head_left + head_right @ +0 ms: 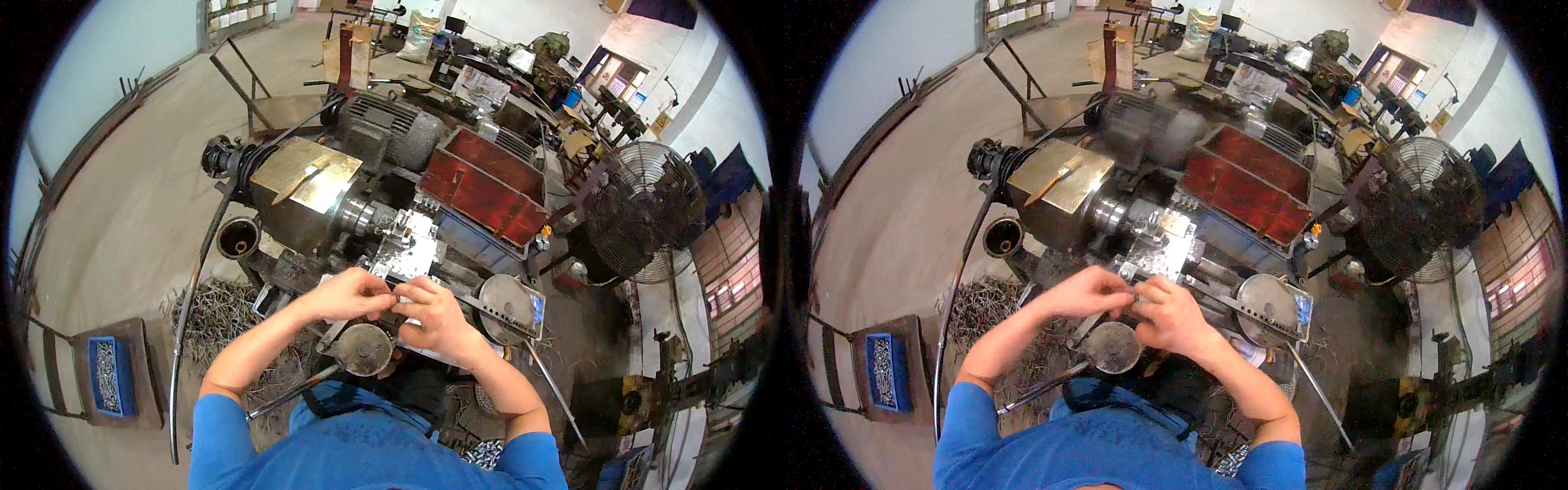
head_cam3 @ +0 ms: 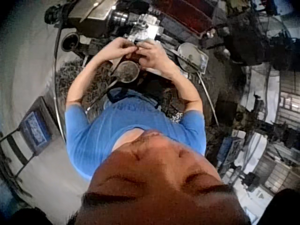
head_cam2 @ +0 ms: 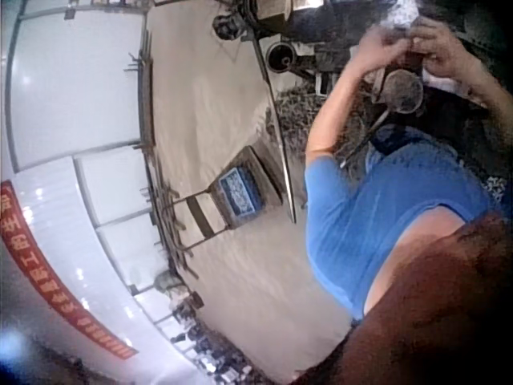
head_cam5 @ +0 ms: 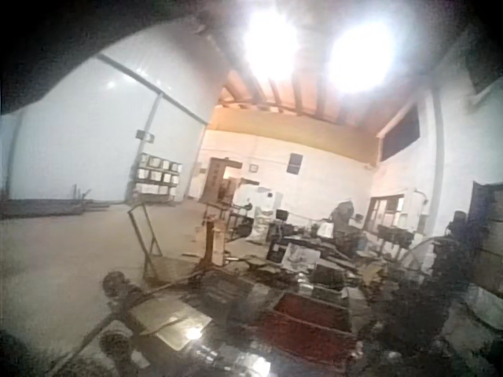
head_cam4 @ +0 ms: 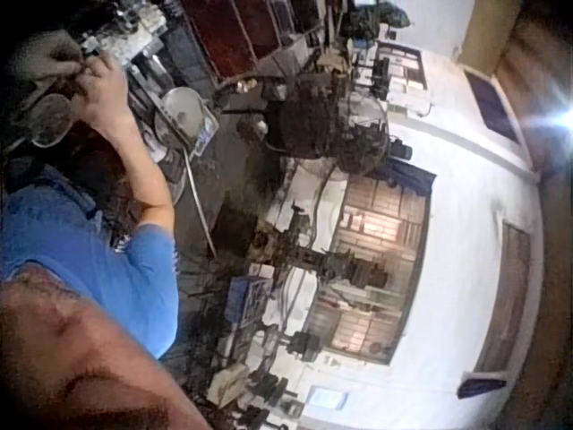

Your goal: The person operates a manual lathe machine to shape a metal rod by pulling and pushing levers to control the machine's carriage and cross-slide, then uses their hands to pick up and place small metal pieces into a container.

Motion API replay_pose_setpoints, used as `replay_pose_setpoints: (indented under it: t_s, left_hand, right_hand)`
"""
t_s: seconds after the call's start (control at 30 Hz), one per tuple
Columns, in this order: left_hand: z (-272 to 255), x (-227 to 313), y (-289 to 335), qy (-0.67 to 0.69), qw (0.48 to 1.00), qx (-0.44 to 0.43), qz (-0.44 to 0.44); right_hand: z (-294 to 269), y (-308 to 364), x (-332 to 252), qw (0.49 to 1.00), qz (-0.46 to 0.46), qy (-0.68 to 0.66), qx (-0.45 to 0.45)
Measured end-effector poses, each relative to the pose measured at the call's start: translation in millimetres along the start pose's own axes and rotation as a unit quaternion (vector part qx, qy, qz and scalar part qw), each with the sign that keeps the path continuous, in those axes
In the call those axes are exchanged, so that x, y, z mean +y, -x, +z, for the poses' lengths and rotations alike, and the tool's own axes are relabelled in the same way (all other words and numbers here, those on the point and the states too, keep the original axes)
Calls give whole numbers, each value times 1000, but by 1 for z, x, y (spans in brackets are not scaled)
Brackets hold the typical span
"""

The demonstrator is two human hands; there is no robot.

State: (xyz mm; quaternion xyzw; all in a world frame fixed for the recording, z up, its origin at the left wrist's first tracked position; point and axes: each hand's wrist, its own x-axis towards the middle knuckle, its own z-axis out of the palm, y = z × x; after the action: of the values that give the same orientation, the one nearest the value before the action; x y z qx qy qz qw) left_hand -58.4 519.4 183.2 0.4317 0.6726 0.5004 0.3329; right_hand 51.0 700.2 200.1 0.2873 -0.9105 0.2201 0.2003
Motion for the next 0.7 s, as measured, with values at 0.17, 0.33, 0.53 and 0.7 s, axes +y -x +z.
replay_pose_setpoints:
  t_s: [0.17, 0.33, 0.53, 0.7]
  left_hand:
    - [-54, -5, 41, -72, 990, 123, 16]
    - [-110, -34, 117, -181, 913, 357, -78]
    - [-140, -90, 235, -401, 763, 474, -177]
    - [-111, -120, 283, -322, 796, 436, -270]
  right_hand:
    - [7, -35, 44, 996, 37, 75, -39]
    - [48, -80, 116, 962, 110, 208, -135]
    - [70, -108, 132, 919, 199, 272, -204]
    - [70, -119, 130, 907, 239, 244, -246]
